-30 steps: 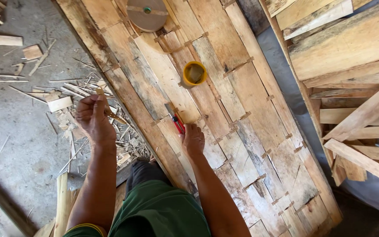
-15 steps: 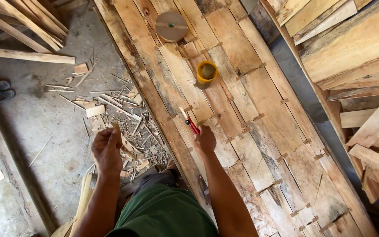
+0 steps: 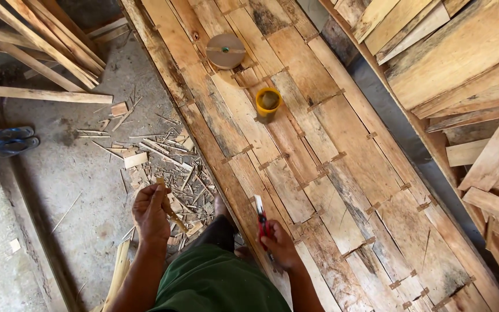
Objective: Applying and trimming thin wood strips onto a wooden surface using a utility knife and adhesive tape.
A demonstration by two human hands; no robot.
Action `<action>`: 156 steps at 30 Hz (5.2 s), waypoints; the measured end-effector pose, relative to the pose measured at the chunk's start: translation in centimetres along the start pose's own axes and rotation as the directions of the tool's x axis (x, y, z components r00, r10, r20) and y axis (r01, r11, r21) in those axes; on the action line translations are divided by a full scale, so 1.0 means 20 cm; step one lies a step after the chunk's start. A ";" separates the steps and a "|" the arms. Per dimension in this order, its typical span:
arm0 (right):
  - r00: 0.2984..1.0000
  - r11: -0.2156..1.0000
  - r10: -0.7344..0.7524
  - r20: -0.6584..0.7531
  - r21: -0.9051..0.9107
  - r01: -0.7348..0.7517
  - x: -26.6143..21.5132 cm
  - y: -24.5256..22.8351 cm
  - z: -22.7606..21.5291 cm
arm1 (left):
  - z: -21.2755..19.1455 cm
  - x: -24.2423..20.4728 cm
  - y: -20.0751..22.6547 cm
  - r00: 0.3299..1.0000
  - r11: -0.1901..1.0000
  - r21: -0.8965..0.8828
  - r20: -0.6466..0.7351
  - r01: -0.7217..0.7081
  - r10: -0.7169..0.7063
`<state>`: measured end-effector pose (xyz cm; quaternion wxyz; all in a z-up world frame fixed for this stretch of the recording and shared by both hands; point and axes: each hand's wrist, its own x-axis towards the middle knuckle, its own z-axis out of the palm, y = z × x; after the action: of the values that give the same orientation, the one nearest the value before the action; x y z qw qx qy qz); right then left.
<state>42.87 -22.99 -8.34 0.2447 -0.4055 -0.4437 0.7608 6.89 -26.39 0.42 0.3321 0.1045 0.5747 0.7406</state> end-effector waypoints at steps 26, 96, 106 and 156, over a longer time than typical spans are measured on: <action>0.770 0.947 -0.038 -0.637 -0.269 -0.175 1.31 -0.55 1.00 | 0.19 1.99 0.47 0.947 0.978 0.211 0.313 0.006 -0.073; 0.648 0.791 -0.387 -0.656 -0.598 -0.133 3.94 -1.91 -0.67 | 2.76 3.39 -0.93 0.611 0.811 0.566 0.592 0.149 -0.526; 0.692 0.735 -0.439 -0.573 -0.672 -0.091 4.11 -1.94 -0.80 | 3.18 3.47 -1.06 0.675 0.711 0.682 0.446 0.168 -0.587; 0.530 0.576 -0.483 -0.697 -0.708 -0.407 4.45 -1.97 -0.96 | 3.46 3.51 -0.92 0.722 0.195 0.972 0.228 -0.131 -0.653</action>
<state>10.25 70.52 -14.79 0.2301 -0.7713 -0.5715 0.1596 -2.24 72.88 -10.55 0.4931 0.4073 0.7649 0.0761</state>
